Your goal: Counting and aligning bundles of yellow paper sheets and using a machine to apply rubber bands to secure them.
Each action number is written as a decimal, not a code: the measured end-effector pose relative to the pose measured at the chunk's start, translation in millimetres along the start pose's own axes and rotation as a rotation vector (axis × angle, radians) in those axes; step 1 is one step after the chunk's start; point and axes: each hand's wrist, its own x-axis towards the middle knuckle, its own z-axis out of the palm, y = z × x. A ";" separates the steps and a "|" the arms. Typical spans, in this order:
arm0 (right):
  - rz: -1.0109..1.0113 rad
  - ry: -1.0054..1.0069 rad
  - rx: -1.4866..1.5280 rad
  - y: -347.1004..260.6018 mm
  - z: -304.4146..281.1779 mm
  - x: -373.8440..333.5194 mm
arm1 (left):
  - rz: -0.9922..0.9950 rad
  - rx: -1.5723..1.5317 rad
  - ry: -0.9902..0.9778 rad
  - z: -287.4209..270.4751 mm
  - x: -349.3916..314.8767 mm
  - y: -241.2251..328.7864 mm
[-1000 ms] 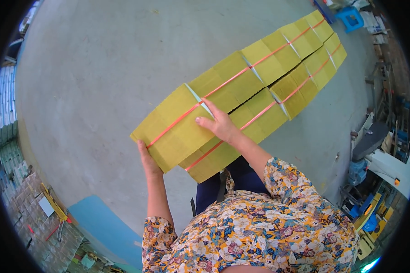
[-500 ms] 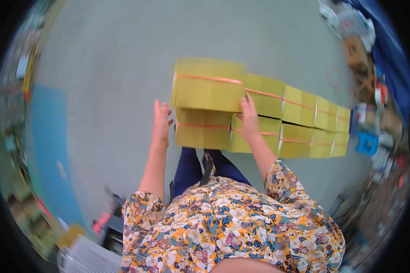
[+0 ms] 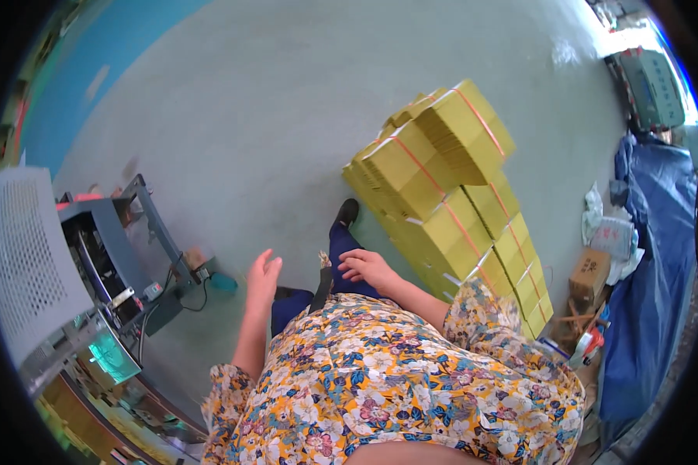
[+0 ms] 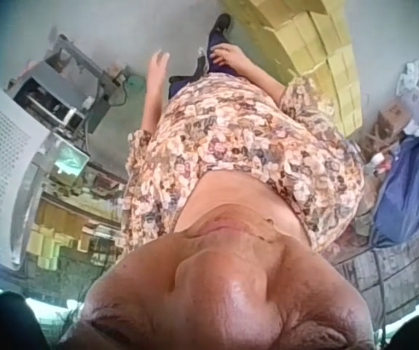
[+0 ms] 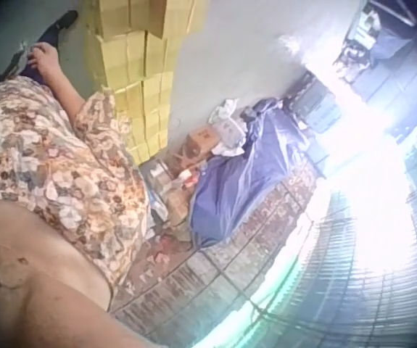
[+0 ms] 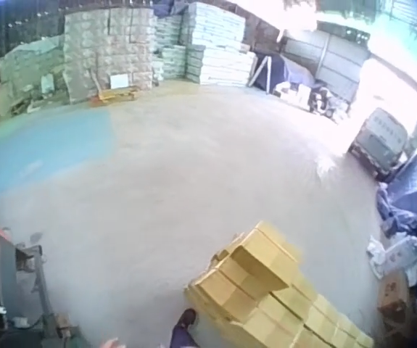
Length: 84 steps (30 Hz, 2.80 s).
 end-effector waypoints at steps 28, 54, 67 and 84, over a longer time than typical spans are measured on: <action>-0.049 -1.467 -1.573 289.3 810.1 -36.9 | -0.253 -0.936 1.281 -369.8 -436.7 -503.6; 0.373 -1.719 -1.385 597.4 1340.2 -237.8 | -0.358 0.222 1.994 -980.3 -801.5 -736.6; 0.388 -1.917 -1.327 648.9 1595.8 -327.0 | -0.683 0.484 1.924 -1078.9 -845.5 -826.5; -0.327 -2.101 -1.075 732.3 1656.0 -422.7 | -0.136 -0.669 1.937 -1083.7 -885.6 -846.3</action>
